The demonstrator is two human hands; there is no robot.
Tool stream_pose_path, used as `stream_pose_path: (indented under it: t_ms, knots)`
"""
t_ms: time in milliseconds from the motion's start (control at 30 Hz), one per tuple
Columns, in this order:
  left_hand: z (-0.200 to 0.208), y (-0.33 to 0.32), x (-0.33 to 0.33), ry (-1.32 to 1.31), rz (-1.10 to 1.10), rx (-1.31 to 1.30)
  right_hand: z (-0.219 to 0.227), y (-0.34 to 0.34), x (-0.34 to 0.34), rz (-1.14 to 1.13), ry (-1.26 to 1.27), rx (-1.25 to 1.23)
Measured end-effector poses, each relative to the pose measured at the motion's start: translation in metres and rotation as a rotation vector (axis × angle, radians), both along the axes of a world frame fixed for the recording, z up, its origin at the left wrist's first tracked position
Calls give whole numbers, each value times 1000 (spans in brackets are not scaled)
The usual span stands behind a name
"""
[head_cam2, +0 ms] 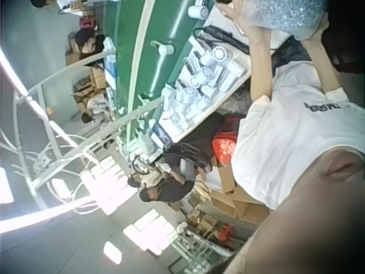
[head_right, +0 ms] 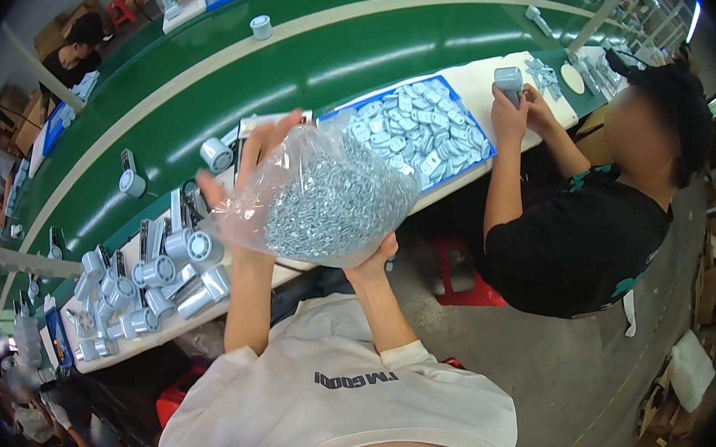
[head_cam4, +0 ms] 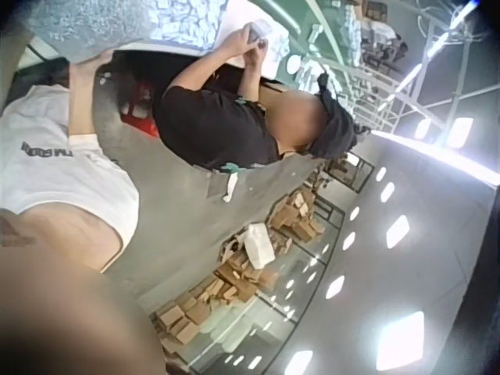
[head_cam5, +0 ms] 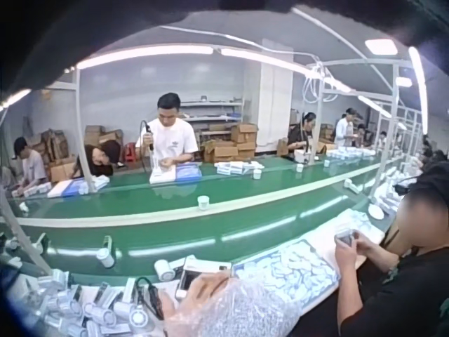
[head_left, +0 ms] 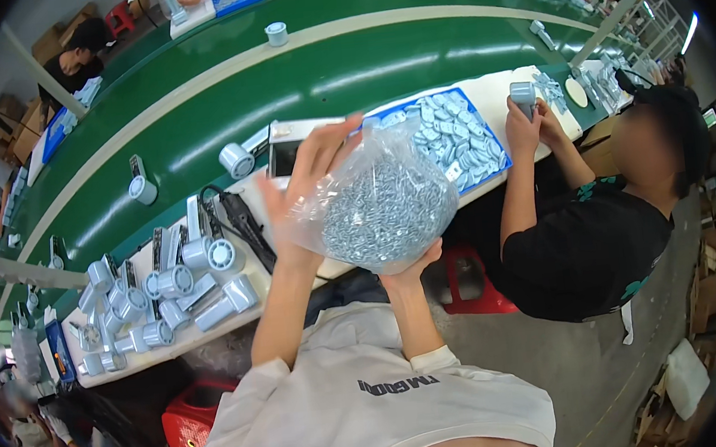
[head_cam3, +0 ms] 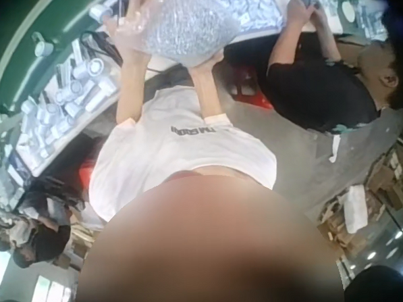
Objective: Using a handheld assembly tool to process plastic electronic components on a production line.
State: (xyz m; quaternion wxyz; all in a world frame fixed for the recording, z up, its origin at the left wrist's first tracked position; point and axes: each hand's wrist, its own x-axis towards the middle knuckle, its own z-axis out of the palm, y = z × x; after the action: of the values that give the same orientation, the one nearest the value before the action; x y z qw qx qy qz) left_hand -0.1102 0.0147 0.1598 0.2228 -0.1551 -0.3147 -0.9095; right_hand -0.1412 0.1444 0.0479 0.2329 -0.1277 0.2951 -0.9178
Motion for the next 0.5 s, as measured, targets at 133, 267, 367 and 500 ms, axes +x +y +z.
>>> stream_pose_path:
  t_ms: [133,267,367,500]
  knots:
    - [-22,17,16,-122,375,-345,-2,2,-15,-116,119,63]
    - [-25,15,8,-413,655,-482,4,-5,-20,-142,169,152]
    - [-5,14,11,-419,575,42,-4,-1,-24,-214,59,52]
    - [9,4,18,-122,587,-185,3,-5,-33,-320,-137,-34]
